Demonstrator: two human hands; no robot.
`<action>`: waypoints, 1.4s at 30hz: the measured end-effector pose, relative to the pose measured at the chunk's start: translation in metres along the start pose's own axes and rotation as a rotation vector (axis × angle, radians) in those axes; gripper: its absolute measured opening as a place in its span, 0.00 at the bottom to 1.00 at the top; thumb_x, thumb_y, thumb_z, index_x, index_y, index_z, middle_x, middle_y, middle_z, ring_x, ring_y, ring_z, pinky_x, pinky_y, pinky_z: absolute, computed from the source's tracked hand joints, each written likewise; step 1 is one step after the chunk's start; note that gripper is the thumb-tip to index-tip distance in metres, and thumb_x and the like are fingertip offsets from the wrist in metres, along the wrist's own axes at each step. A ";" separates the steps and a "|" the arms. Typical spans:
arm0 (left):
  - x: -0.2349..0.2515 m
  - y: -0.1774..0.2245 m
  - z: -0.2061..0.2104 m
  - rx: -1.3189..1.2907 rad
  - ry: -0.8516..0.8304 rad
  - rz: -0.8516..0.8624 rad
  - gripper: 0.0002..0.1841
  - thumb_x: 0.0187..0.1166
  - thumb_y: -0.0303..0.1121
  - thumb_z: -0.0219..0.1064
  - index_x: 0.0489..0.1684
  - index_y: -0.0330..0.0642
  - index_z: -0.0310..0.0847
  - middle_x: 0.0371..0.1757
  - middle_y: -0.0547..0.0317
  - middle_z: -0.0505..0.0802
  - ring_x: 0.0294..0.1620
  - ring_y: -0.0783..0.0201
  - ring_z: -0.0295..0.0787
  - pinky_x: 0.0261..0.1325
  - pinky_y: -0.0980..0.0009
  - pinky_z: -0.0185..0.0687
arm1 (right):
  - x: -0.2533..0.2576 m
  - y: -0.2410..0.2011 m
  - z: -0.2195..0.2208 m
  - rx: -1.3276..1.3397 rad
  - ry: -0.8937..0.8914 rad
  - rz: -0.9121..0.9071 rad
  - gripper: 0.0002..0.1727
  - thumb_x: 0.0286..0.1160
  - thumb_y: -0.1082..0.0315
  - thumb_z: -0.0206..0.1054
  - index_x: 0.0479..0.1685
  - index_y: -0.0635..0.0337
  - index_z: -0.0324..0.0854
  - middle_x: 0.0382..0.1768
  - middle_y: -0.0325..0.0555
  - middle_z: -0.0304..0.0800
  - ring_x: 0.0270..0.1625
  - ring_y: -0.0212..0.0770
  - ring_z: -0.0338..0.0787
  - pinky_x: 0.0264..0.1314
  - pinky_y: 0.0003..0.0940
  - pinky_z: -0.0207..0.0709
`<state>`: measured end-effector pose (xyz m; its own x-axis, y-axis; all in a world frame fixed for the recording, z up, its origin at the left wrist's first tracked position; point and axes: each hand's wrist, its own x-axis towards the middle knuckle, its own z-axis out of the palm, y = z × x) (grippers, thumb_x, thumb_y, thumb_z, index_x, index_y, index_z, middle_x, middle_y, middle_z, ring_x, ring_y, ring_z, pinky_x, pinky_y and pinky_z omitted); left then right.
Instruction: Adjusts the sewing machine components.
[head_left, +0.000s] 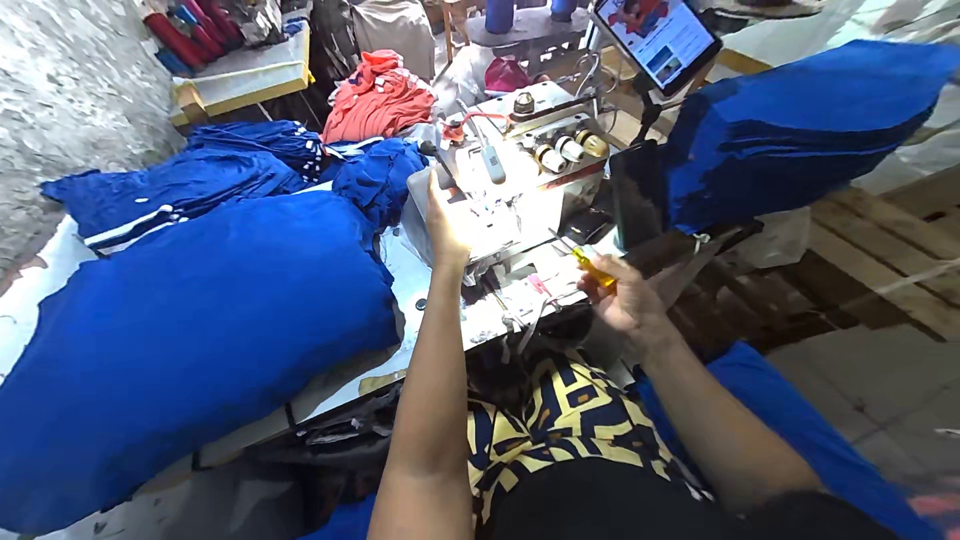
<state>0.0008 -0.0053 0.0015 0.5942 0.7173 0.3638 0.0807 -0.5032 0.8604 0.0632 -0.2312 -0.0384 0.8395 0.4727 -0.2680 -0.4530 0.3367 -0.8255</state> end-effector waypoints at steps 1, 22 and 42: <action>-0.002 -0.001 0.001 0.003 0.042 -0.007 0.43 0.74 0.15 0.65 0.92 0.27 0.45 0.79 0.26 0.75 0.75 0.43 0.79 0.78 0.57 0.74 | -0.003 0.010 -0.006 -0.027 -0.039 0.022 0.07 0.90 0.75 0.49 0.43 0.57 0.70 0.29 0.39 0.87 0.27 0.31 0.89 0.37 0.26 0.88; 0.002 0.000 0.005 -0.325 0.227 -0.212 0.23 0.94 0.34 0.40 0.79 0.30 0.68 0.69 0.35 0.82 0.57 0.54 0.87 0.61 0.63 0.82 | 0.030 0.069 0.055 -0.911 -0.112 -1.130 0.08 0.71 0.72 0.69 0.38 0.70 0.91 0.35 0.57 0.93 0.37 0.49 0.93 0.44 0.42 0.88; -0.002 0.000 0.000 -0.059 0.186 -0.104 0.26 0.77 0.19 0.65 0.76 0.26 0.70 0.66 0.32 0.86 0.60 0.50 0.90 0.65 0.60 0.84 | 0.048 0.019 0.154 -1.301 0.183 -0.830 0.19 0.79 0.60 0.66 0.53 0.68 0.89 0.46 0.66 0.93 0.52 0.64 0.93 0.51 0.62 0.81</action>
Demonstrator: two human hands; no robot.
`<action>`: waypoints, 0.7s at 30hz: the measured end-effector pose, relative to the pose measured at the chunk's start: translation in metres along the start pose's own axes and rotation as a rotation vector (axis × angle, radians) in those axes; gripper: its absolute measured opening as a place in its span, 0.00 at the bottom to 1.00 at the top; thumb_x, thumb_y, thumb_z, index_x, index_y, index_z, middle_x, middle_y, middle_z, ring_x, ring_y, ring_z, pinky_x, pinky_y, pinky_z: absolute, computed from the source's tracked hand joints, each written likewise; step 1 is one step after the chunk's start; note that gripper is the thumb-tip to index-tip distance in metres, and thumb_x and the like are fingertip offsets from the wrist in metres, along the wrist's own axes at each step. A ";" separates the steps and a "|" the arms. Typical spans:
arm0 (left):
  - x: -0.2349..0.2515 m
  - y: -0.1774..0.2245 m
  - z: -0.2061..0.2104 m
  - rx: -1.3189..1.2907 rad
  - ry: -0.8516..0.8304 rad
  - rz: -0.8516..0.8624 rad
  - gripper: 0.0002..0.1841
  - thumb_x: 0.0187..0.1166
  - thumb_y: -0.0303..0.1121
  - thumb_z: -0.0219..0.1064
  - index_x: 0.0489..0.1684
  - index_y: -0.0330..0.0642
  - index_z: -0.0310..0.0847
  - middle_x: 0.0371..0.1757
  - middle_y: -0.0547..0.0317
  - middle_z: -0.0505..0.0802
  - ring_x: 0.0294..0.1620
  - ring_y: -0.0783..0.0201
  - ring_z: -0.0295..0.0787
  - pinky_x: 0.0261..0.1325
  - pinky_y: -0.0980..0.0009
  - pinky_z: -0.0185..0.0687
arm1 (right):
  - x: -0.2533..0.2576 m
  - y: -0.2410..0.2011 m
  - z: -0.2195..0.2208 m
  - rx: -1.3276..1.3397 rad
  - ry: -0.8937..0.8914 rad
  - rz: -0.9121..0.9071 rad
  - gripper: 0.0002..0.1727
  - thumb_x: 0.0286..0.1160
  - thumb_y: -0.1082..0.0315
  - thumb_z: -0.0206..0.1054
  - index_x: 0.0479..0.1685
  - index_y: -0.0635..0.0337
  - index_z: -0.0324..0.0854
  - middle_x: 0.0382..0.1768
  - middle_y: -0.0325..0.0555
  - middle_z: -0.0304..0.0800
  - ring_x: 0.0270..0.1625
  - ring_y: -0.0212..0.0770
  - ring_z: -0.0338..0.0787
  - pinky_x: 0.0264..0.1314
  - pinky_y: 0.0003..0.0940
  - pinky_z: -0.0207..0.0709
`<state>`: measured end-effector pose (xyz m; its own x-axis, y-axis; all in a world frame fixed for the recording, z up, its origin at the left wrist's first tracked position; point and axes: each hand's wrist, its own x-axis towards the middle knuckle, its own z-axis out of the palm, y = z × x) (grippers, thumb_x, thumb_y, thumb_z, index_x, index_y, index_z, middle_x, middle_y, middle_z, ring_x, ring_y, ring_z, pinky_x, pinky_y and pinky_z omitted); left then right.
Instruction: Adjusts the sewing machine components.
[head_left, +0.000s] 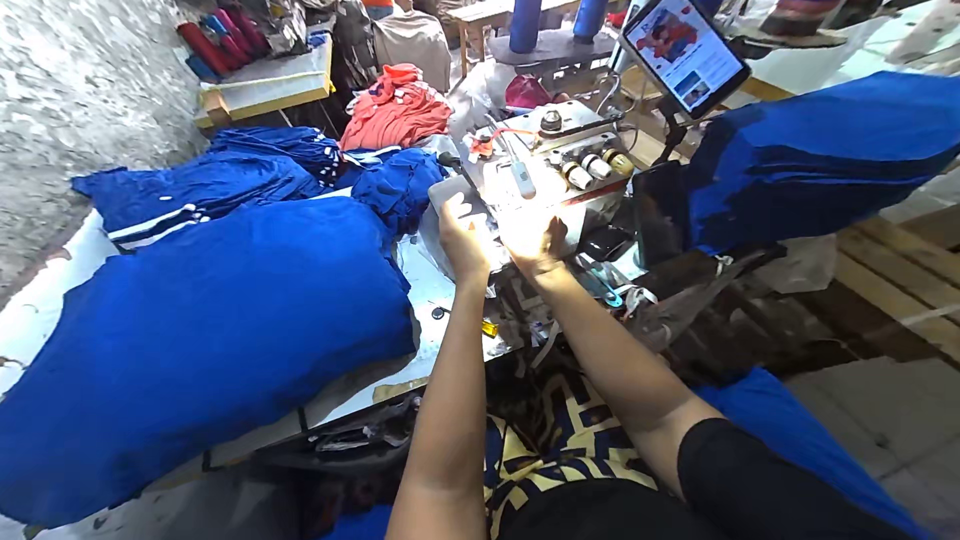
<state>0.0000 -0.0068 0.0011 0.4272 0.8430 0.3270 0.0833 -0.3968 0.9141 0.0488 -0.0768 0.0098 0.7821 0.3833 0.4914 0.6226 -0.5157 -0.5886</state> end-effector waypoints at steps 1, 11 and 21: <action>0.000 0.000 0.000 -0.006 0.001 -0.004 0.26 0.77 0.19 0.66 0.76 0.26 0.70 0.66 0.32 0.86 0.59 0.50 0.90 0.64 0.61 0.84 | 0.000 -0.002 -0.001 -0.008 -0.034 0.035 0.20 0.79 0.59 0.66 0.54 0.69 0.88 0.48 0.67 0.92 0.54 0.65 0.92 0.53 0.63 0.79; 0.000 -0.001 0.002 -0.003 0.006 0.013 0.26 0.77 0.17 0.64 0.77 0.27 0.70 0.67 0.33 0.86 0.60 0.50 0.90 0.63 0.61 0.84 | 0.000 -0.014 0.000 0.065 0.026 0.194 0.22 0.80 0.58 0.65 0.61 0.68 0.85 0.50 0.64 0.93 0.55 0.62 0.92 0.56 0.60 0.79; -0.001 -0.002 0.001 0.015 0.010 0.028 0.25 0.77 0.18 0.64 0.76 0.26 0.70 0.66 0.33 0.87 0.58 0.50 0.91 0.62 0.61 0.85 | -0.008 0.000 0.011 0.015 0.146 0.054 0.19 0.78 0.60 0.66 0.54 0.70 0.88 0.39 0.64 0.94 0.44 0.62 0.95 0.45 0.60 0.81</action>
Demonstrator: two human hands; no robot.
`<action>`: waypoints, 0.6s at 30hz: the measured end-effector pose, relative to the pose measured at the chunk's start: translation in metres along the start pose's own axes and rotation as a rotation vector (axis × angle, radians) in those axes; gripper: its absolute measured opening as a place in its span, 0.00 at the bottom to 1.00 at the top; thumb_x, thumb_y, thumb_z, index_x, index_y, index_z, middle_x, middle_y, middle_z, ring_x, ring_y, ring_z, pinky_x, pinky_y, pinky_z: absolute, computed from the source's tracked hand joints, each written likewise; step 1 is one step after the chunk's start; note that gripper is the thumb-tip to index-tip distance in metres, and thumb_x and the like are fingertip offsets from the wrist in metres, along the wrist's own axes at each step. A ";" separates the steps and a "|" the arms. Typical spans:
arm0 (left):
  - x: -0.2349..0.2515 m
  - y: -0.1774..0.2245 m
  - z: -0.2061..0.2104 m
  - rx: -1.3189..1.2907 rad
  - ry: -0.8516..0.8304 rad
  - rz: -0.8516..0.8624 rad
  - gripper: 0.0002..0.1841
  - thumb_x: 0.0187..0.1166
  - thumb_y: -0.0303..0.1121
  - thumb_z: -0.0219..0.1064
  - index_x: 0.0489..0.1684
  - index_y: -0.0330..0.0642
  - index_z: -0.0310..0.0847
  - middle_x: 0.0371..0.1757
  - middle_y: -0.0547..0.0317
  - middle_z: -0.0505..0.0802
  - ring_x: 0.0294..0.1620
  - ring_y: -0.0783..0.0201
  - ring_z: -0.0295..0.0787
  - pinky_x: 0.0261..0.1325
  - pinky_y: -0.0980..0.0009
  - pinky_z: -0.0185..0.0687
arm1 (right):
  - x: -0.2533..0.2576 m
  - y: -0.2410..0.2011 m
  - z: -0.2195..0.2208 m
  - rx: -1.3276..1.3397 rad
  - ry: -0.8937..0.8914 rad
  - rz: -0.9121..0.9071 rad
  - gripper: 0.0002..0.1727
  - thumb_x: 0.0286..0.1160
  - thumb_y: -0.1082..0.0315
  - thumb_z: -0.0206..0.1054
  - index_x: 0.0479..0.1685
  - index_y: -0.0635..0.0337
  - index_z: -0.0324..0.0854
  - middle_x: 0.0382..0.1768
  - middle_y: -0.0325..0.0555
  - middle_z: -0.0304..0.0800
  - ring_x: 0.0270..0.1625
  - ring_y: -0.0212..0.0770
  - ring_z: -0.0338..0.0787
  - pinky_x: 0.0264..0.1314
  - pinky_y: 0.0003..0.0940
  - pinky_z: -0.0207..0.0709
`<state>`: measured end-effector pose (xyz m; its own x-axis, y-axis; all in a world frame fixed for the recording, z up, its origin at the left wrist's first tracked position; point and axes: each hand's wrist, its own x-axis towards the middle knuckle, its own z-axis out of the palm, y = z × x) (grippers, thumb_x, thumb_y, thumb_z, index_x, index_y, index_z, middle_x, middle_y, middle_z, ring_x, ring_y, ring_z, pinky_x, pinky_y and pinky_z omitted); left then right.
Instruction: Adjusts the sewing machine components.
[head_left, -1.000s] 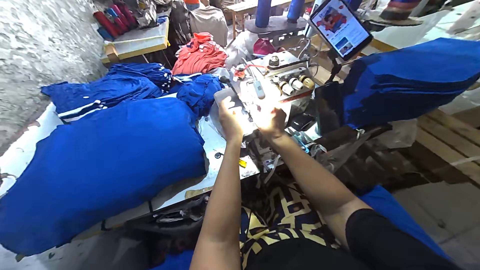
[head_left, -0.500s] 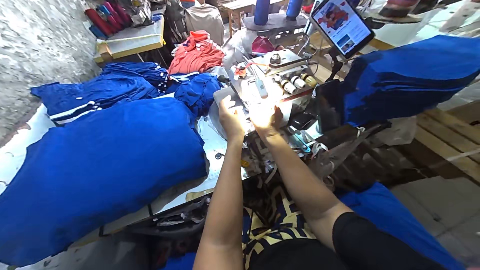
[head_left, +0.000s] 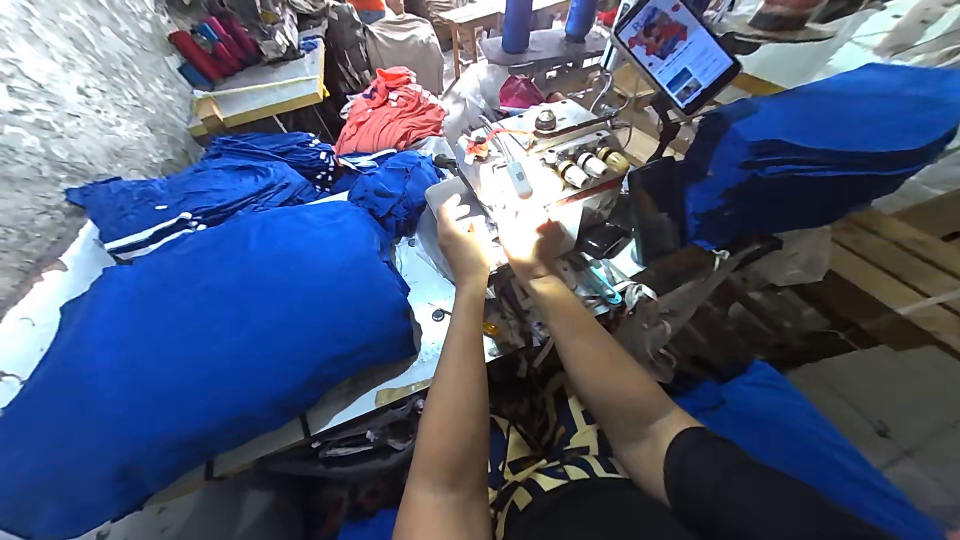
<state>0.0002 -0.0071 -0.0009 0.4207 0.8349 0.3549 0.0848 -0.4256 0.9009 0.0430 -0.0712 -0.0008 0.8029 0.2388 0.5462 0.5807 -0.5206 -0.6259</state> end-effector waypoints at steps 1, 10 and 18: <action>0.000 0.000 0.000 -0.007 -0.002 -0.007 0.26 0.77 0.18 0.65 0.76 0.27 0.70 0.66 0.33 0.86 0.58 0.51 0.91 0.62 0.62 0.85 | 0.000 0.003 0.002 -0.005 0.028 -0.025 0.19 0.78 0.61 0.66 0.53 0.71 0.88 0.38 0.63 0.94 0.41 0.62 0.95 0.42 0.60 0.81; 0.001 0.001 -0.001 -0.059 -0.009 -0.037 0.26 0.77 0.17 0.65 0.77 0.27 0.69 0.66 0.33 0.86 0.58 0.52 0.90 0.62 0.63 0.84 | -0.012 0.027 -0.002 0.113 0.061 -0.172 0.14 0.69 0.69 0.73 0.42 0.77 0.88 0.39 0.70 0.92 0.46 0.67 0.93 0.50 0.60 0.82; -0.001 0.002 -0.001 -0.039 -0.007 -0.025 0.25 0.77 0.18 0.64 0.76 0.26 0.70 0.66 0.33 0.86 0.58 0.51 0.90 0.62 0.63 0.84 | 0.000 0.014 0.001 0.033 0.068 -0.176 0.15 0.76 0.61 0.69 0.42 0.67 0.91 0.36 0.62 0.94 0.41 0.63 0.95 0.38 0.60 0.81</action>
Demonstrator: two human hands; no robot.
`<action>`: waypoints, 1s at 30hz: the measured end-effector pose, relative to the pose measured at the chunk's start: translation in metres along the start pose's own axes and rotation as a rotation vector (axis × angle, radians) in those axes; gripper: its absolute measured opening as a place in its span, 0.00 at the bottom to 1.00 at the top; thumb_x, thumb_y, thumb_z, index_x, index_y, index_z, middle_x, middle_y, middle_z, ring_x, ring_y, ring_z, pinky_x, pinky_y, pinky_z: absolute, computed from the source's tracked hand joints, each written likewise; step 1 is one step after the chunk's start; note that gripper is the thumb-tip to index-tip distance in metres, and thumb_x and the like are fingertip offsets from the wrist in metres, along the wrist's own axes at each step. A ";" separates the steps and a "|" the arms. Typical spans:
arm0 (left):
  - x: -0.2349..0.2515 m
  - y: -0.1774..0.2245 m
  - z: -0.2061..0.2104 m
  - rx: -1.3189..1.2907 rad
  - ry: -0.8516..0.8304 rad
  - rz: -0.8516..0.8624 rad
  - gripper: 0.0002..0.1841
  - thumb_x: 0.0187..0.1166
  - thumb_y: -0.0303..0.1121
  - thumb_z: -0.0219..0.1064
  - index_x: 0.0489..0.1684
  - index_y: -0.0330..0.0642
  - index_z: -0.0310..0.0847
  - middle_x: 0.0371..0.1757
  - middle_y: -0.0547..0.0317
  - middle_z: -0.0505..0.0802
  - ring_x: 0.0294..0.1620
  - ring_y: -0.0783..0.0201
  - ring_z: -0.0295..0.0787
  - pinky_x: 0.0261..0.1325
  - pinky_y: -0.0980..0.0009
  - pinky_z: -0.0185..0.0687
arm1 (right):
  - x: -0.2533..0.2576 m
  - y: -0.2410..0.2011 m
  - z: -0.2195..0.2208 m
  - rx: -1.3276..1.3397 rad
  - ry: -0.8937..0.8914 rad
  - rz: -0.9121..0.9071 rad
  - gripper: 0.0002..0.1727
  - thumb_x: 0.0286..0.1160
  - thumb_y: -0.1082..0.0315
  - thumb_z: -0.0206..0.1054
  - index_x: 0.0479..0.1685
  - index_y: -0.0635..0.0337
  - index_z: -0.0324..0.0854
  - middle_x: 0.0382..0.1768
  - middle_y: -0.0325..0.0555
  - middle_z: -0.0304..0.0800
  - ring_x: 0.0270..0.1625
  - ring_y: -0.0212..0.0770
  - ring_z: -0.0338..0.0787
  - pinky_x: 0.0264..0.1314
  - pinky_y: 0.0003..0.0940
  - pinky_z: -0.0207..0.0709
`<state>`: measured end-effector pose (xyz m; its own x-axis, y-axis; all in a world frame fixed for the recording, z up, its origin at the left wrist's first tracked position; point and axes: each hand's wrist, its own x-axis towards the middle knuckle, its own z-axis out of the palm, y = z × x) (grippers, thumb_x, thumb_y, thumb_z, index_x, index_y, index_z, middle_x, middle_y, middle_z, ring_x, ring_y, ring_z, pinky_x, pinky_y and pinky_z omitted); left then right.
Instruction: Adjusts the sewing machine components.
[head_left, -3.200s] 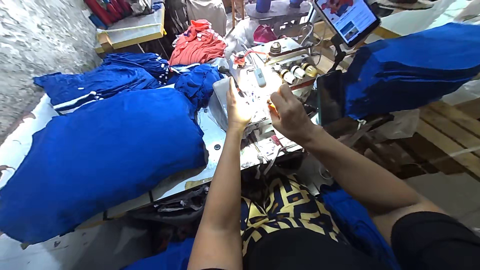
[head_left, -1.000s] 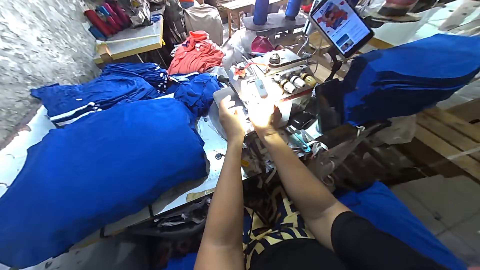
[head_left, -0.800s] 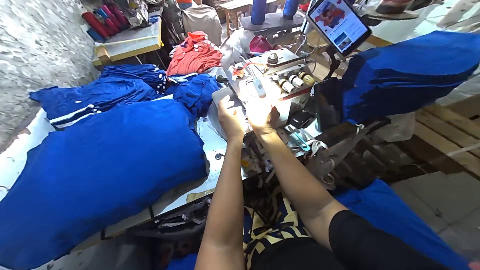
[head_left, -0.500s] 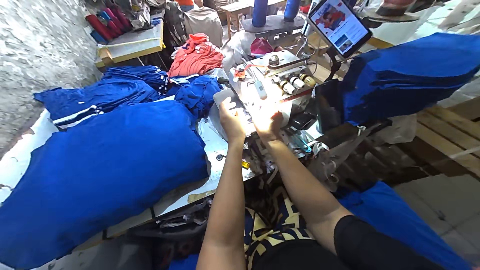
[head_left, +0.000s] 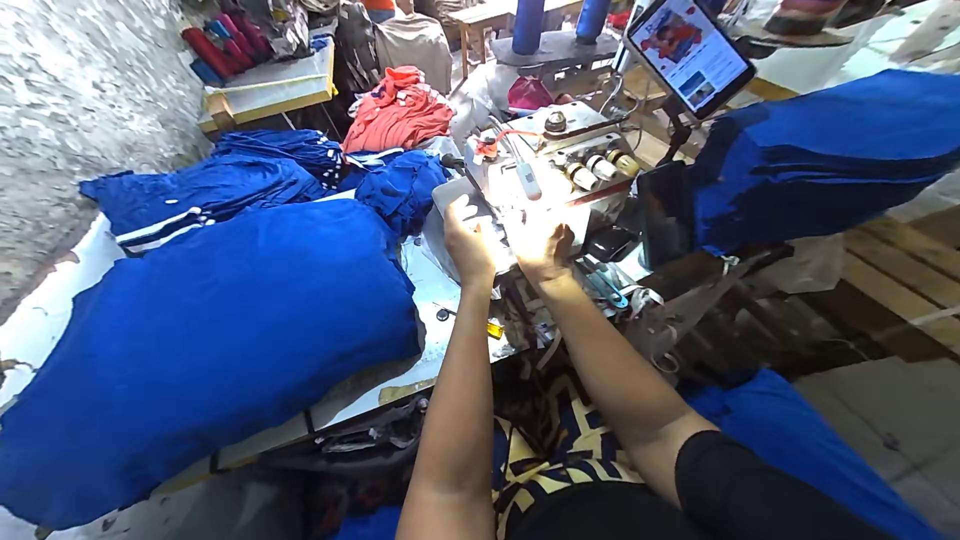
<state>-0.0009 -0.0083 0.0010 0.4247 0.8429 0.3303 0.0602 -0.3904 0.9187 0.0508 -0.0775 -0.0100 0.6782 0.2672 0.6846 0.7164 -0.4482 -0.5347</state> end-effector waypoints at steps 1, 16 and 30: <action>0.000 0.000 0.000 0.002 -0.001 0.001 0.25 0.78 0.17 0.63 0.76 0.26 0.70 0.66 0.33 0.86 0.58 0.51 0.90 0.62 0.63 0.84 | 0.002 0.000 0.001 -0.001 -0.013 0.003 0.15 0.76 0.61 0.68 0.43 0.66 0.91 0.37 0.62 0.94 0.42 0.63 0.95 0.39 0.61 0.81; 0.001 0.000 0.000 -0.030 -0.007 -0.013 0.26 0.78 0.19 0.64 0.77 0.26 0.69 0.65 0.33 0.87 0.56 0.52 0.91 0.61 0.62 0.86 | -0.003 0.017 0.009 0.192 -0.048 -0.070 0.13 0.75 0.70 0.66 0.45 0.74 0.88 0.41 0.67 0.93 0.47 0.62 0.93 0.52 0.57 0.82; 0.002 -0.001 0.000 -0.076 -0.015 -0.020 0.25 0.78 0.18 0.64 0.77 0.27 0.69 0.65 0.34 0.87 0.55 0.54 0.91 0.60 0.64 0.86 | -0.007 0.030 0.008 0.112 0.040 -0.250 0.10 0.69 0.69 0.70 0.34 0.70 0.89 0.35 0.64 0.92 0.45 0.64 0.92 0.51 0.59 0.80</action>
<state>-0.0002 -0.0059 0.0004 0.4373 0.8446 0.3088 0.0005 -0.3436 0.9391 0.0692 -0.0859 -0.0348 0.4727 0.3224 0.8201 0.8758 -0.2753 -0.3966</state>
